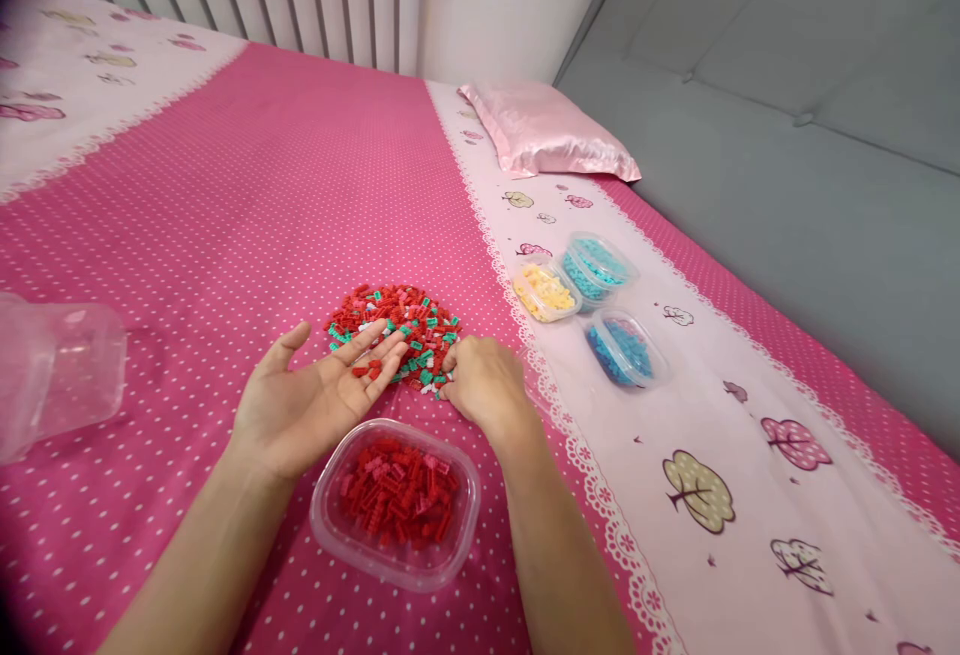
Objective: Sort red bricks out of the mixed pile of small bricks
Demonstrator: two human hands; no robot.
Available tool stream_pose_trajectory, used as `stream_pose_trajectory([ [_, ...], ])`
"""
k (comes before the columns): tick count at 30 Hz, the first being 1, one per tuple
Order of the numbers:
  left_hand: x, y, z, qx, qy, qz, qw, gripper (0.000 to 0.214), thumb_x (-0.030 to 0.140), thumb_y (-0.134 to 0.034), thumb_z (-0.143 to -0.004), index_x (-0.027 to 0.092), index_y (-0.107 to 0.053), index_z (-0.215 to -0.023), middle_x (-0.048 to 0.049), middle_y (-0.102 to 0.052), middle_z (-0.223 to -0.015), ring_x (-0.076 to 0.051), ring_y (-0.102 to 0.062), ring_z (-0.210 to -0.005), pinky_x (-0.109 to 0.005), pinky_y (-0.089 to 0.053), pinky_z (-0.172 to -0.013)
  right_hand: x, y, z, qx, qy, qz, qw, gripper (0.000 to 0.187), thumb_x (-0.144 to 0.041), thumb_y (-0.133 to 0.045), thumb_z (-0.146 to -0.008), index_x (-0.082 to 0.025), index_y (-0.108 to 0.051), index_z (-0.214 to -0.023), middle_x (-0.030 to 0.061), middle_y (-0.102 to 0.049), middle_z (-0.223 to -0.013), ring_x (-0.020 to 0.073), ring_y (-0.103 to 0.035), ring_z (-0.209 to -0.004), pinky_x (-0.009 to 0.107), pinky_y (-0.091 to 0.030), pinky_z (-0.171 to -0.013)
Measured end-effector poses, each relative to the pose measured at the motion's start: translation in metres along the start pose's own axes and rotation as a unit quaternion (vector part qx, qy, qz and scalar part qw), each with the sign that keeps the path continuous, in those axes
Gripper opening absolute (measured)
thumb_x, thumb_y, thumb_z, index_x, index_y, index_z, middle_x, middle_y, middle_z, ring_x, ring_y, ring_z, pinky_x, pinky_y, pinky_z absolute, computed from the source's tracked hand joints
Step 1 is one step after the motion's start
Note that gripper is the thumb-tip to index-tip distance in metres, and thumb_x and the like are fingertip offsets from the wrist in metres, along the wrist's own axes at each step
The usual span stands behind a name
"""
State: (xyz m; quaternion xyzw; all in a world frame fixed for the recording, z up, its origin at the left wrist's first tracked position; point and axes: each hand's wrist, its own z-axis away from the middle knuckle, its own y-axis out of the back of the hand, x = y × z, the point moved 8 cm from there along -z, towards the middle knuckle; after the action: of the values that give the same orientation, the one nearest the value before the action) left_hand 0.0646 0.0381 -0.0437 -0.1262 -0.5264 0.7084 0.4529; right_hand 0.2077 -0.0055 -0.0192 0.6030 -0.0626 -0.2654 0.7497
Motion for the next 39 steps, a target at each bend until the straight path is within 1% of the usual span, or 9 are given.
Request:
stream_pose_trajectory([
  [4,0.0,-0.001,0.0,-0.002,-0.002,-0.001,1.0,0.062,0.038,-0.047,-0.08,0.0,-0.044,-0.129,-0.0234,-0.061,-0.115,-0.03,-0.055,-0.115,-0.037,-0.05,-0.092,-0.001,-0.004,0.001,-0.014,-0.005,-0.001,1.0,0.023,-0.022,-0.075,-0.064,-0.026,-0.07,-0.086,0.0,-0.069,-0.084,0.0149,-0.063,-0.077,0.022,-0.04,-0.062],
  [10,0.0,0.002,0.0,0.0,0.005,0.007,1.0,0.057,0.036,-0.045,-0.081,0.004,-0.045,-0.129,-0.0224,-0.061,-0.115,-0.029,-0.058,-0.112,-0.038,-0.053,-0.088,0.001,-0.009,0.003,-0.041,-0.006,0.004,0.999,0.018,-0.014,-0.072,-0.062,-0.025,-0.067,-0.075,-0.0035,-0.068,-0.079,0.013,-0.062,-0.073,0.021,-0.034,-0.056],
  [12,0.0,0.002,0.0,-0.002,0.005,0.007,1.0,0.057,0.036,-0.045,-0.081,0.003,-0.045,-0.129,-0.0223,-0.062,-0.115,-0.029,-0.057,-0.112,-0.038,-0.052,-0.089,0.003,-0.007,0.003,-0.03,0.0,0.007,1.0,0.019,-0.012,-0.071,-0.062,-0.025,-0.067,-0.077,-0.0037,-0.068,-0.081,0.0125,-0.061,-0.073,0.021,-0.034,-0.056],
  [15,0.0,0.001,0.0,-0.002,0.001,0.004,1.0,0.06,0.037,-0.047,-0.081,0.001,-0.045,-0.128,-0.0225,-0.062,-0.113,-0.03,-0.056,-0.114,-0.037,-0.051,-0.091,0.003,-0.003,0.003,-0.006,0.016,0.011,1.0,0.026,-0.012,-0.07,-0.064,-0.027,-0.068,-0.086,-0.0033,-0.069,-0.083,0.0125,-0.061,-0.074,0.021,-0.034,-0.056],
  [20,0.0,0.001,0.0,-0.002,0.001,-0.001,1.0,0.06,0.038,-0.048,-0.081,0.0,-0.046,-0.128,-0.0218,-0.062,-0.113,-0.029,-0.055,-0.114,-0.036,-0.051,-0.092,-0.005,-0.004,0.003,-0.024,0.055,0.012,0.998,0.032,-0.011,-0.068,-0.066,-0.03,-0.07,-0.091,-0.004,-0.07,-0.077,0.0131,-0.062,-0.075,0.02,-0.037,-0.058],
  [28,0.0,0.003,-0.001,-0.012,0.008,-0.002,1.0,0.06,0.038,-0.048,-0.08,0.0,-0.046,-0.127,-0.0222,-0.061,-0.114,-0.03,-0.055,-0.115,-0.036,-0.051,-0.092,-0.002,-0.013,0.001,-0.046,0.027,0.053,0.997,0.024,-0.013,-0.068,-0.064,-0.029,-0.069,-0.082,-0.0014,-0.07,-0.079,0.0161,-0.063,-0.073,0.022,-0.035,-0.056],
  [30,0.0,0.002,-0.001,-0.012,0.007,-0.001,1.0,0.06,0.038,-0.047,-0.081,0.0,-0.046,-0.127,-0.0218,-0.062,-0.113,-0.029,-0.056,-0.113,-0.036,-0.05,-0.092,0.001,-0.011,0.001,-0.035,0.013,0.069,0.997,0.02,-0.017,-0.067,-0.066,-0.028,-0.069,-0.082,-0.0003,-0.07,-0.08,0.0185,-0.063,-0.077,0.024,-0.036,-0.057],
  [34,0.0,0.002,0.0,-0.007,0.007,0.002,1.0,0.058,0.038,-0.046,-0.081,0.001,-0.048,-0.125,-0.021,-0.062,-0.111,-0.029,-0.057,-0.112,-0.036,-0.051,-0.092,0.009,0.002,0.0,0.023,-0.016,0.057,0.998,0.017,-0.02,-0.063,-0.074,-0.028,-0.068,-0.088,0.001,-0.07,-0.084,0.0195,-0.064,-0.082,0.025,-0.037,-0.061],
  [39,0.0,0.002,0.0,-0.008,0.009,0.005,1.0,0.058,0.039,-0.046,-0.082,0.0,-0.048,-0.125,-0.0211,-0.063,-0.11,-0.029,-0.057,-0.112,-0.036,-0.051,-0.091,0.016,0.015,0.002,0.055,-0.016,-0.002,0.998,0.014,-0.026,-0.064,-0.077,-0.027,-0.069,-0.09,0.0016,-0.069,-0.08,0.0168,-0.062,-0.076,0.024,-0.037,-0.06],
])
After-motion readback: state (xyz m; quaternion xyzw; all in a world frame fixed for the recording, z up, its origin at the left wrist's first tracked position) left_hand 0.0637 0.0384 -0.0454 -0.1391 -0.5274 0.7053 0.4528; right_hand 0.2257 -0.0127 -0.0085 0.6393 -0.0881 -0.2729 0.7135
